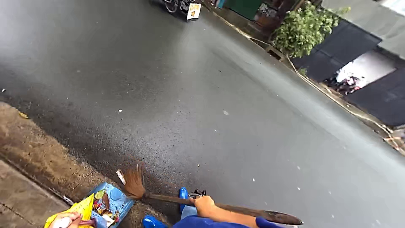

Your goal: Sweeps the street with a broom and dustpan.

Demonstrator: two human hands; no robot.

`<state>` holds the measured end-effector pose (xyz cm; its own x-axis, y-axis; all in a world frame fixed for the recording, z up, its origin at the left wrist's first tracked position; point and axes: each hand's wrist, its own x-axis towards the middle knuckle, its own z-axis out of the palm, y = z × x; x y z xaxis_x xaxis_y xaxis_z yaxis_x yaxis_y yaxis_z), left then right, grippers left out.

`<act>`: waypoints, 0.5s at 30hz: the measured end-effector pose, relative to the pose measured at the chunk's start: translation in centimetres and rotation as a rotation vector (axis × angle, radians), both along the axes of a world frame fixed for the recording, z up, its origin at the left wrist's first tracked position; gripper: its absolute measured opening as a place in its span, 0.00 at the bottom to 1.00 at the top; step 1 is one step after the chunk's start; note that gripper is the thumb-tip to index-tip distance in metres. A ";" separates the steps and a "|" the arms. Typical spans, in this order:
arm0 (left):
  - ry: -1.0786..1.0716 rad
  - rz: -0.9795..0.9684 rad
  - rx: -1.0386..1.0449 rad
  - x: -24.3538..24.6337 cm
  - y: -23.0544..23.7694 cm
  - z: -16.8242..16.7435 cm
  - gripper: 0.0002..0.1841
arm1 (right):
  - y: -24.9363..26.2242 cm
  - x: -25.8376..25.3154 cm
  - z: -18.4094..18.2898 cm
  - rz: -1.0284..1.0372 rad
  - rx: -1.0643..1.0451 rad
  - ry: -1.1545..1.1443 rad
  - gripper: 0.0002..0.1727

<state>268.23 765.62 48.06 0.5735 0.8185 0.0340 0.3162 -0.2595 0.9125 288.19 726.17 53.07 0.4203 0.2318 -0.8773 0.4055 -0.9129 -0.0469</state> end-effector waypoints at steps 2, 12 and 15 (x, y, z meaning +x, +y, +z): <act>0.061 0.024 -0.009 0.8 0.4 0.7 0.14 | -0.5 1.5 1.1 0.026 0.039 0.009 0.33; 0.156 0.145 -0.091 0.4 0.1 1.6 0.09 | -2.9 4.7 7.9 0.063 -0.006 -0.286 0.36; 0.126 0.154 -0.087 0.5 0.4 0.6 0.08 | 0.6 3.0 1.6 0.080 -0.098 -0.262 0.37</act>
